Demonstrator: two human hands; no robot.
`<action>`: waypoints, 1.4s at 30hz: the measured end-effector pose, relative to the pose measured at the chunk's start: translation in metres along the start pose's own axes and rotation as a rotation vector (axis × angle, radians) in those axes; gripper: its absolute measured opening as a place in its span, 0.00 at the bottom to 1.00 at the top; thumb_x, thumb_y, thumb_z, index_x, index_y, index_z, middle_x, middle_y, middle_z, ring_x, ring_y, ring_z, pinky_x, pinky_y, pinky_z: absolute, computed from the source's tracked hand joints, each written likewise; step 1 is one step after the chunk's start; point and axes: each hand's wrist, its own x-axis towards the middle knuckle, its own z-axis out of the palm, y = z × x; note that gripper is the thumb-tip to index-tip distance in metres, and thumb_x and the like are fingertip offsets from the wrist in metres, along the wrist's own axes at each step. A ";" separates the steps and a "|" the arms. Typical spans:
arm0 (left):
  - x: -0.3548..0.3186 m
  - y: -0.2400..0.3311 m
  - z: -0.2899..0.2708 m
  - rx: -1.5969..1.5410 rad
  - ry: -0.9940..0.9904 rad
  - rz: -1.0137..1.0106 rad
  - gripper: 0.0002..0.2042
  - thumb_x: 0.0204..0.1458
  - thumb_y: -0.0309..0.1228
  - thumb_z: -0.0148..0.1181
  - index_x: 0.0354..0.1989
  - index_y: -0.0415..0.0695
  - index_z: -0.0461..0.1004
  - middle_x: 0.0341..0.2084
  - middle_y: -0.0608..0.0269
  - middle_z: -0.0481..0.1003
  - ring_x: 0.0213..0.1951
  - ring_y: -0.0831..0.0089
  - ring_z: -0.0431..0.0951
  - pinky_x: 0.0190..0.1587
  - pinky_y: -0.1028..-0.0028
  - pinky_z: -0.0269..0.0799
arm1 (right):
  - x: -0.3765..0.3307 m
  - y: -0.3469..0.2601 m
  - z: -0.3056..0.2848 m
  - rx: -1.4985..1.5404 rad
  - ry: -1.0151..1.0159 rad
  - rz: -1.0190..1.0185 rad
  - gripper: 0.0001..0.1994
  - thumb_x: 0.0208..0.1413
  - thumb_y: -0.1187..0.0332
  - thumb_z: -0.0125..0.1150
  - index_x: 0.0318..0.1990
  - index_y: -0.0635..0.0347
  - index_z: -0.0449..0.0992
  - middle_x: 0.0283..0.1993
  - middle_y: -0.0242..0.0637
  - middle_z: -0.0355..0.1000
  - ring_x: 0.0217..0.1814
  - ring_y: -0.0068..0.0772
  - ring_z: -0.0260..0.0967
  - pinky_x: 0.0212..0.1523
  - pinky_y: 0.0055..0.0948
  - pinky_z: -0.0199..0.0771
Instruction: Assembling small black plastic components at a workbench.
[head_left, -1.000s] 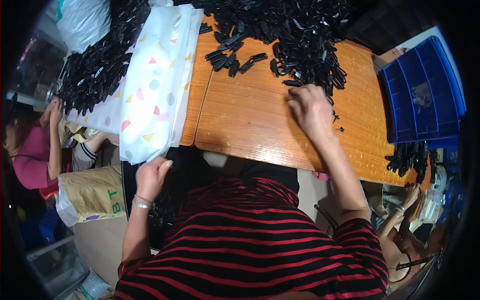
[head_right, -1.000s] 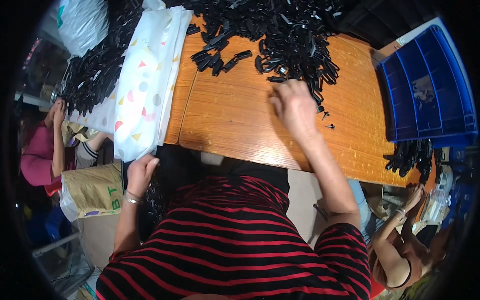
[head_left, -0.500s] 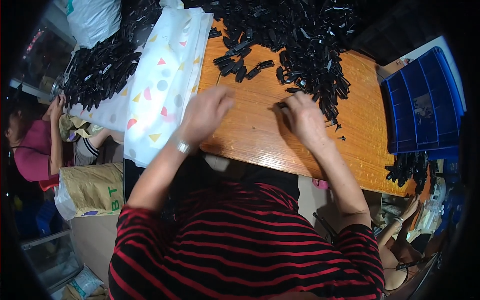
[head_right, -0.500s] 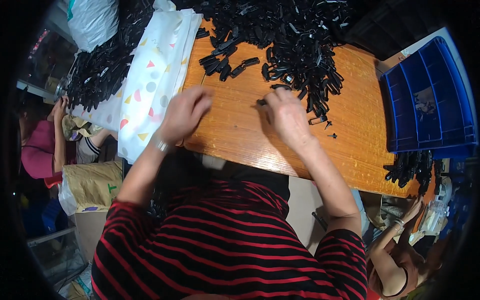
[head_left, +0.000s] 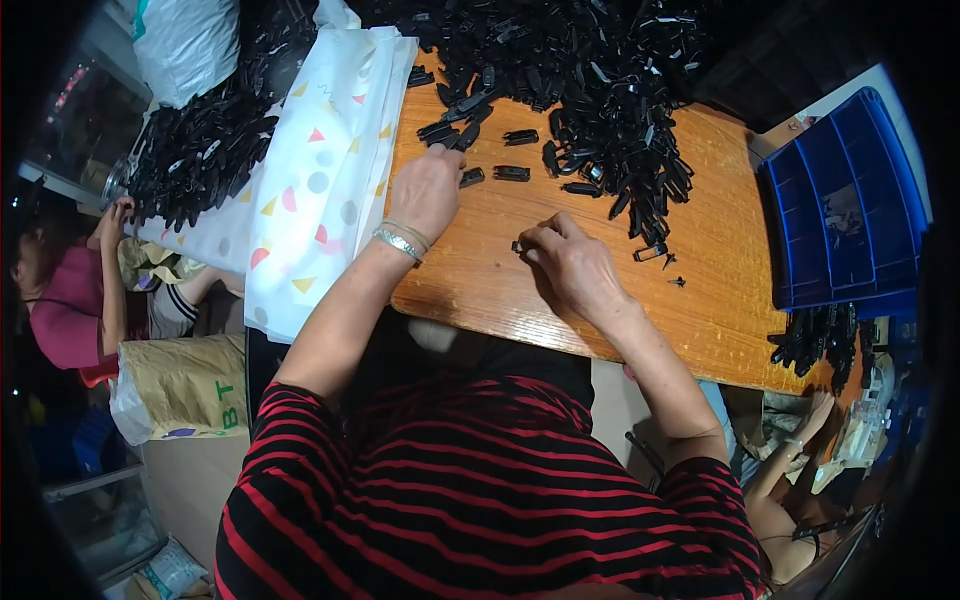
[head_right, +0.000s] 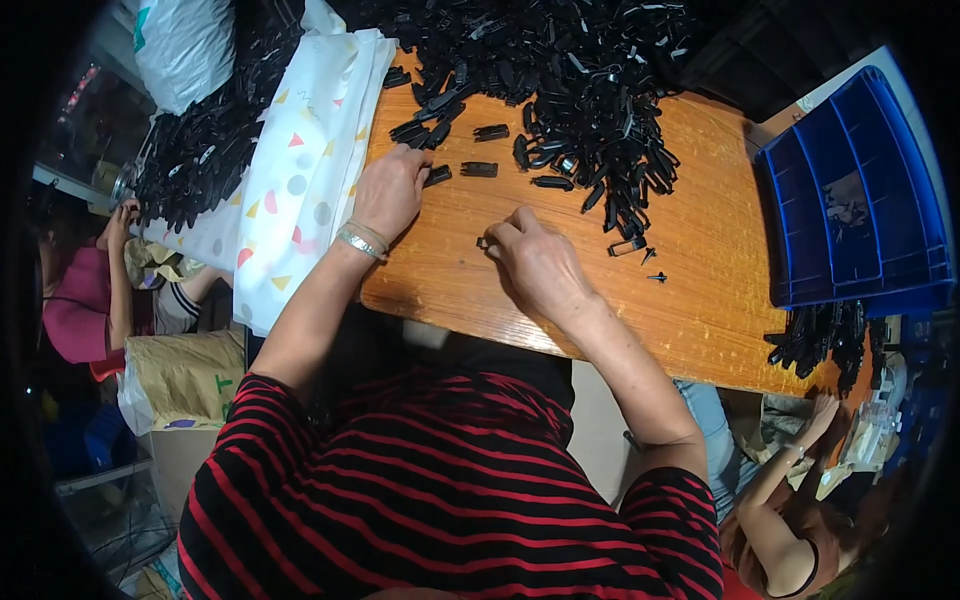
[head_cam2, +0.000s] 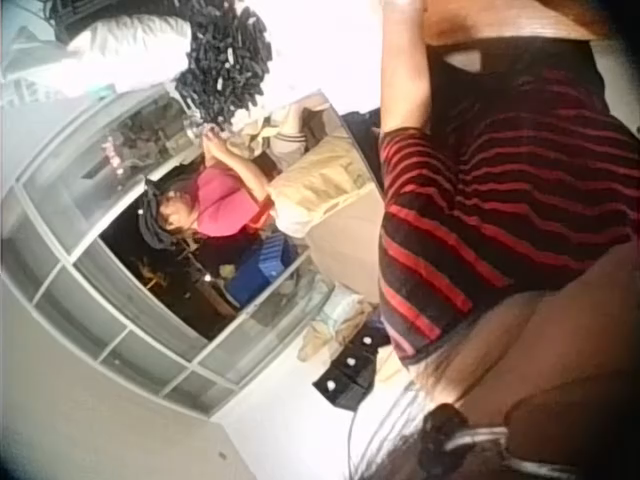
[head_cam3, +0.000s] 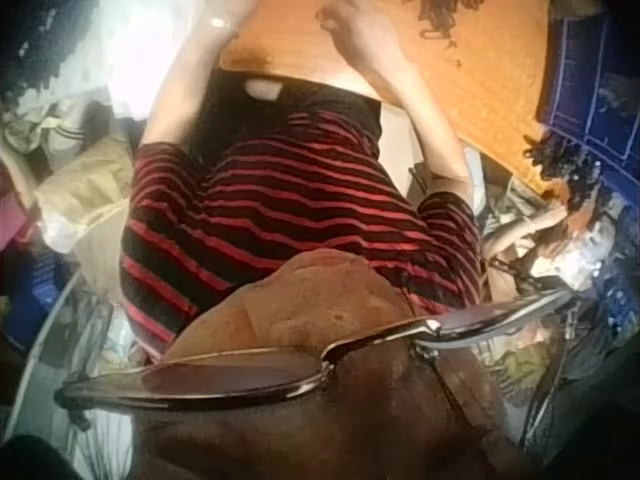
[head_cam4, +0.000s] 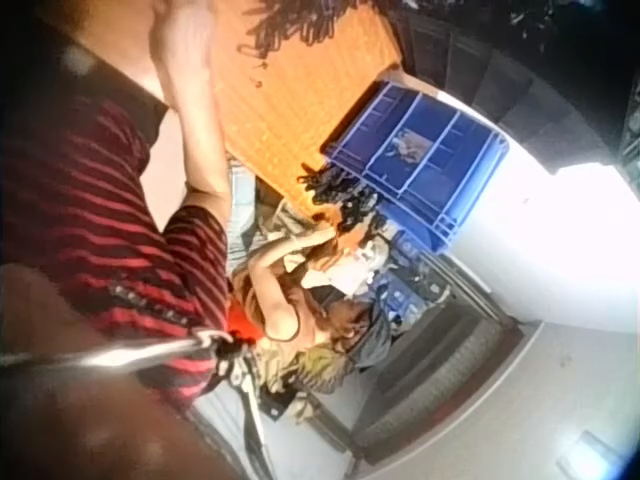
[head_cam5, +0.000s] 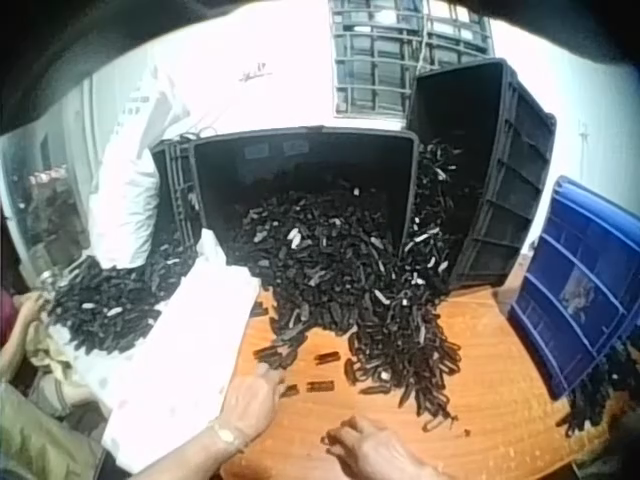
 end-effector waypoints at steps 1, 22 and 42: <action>-0.002 0.004 -0.004 -0.002 0.000 -0.002 0.06 0.51 0.28 0.60 0.35 0.39 0.78 0.32 0.52 0.73 0.35 0.52 0.76 0.37 0.61 0.72 | -0.001 -0.001 -0.002 -0.001 -0.003 0.000 0.11 0.50 0.73 0.64 0.42 0.58 0.76 0.41 0.41 0.70 0.37 0.47 0.73 0.34 0.41 0.76; -0.039 0.036 -0.023 -1.353 -0.241 -0.257 0.15 0.55 0.23 0.60 0.51 0.34 0.73 0.36 0.65 0.77 0.29 0.85 0.75 0.31 0.85 0.71 | 0.028 -0.039 0.006 0.460 0.443 0.151 0.09 0.55 0.75 0.62 0.43 0.66 0.74 0.33 0.35 0.71 0.29 0.22 0.70 0.29 0.21 0.70; -0.067 0.050 0.004 -1.458 -0.162 -0.224 0.12 0.65 0.36 0.47 0.39 0.39 0.72 0.27 0.71 0.71 0.27 0.87 0.68 0.29 0.85 0.65 | 0.012 -0.054 0.039 0.253 0.523 0.074 0.20 0.46 0.72 0.67 0.47 0.62 0.68 0.38 0.44 0.66 0.35 0.44 0.69 0.32 0.35 0.71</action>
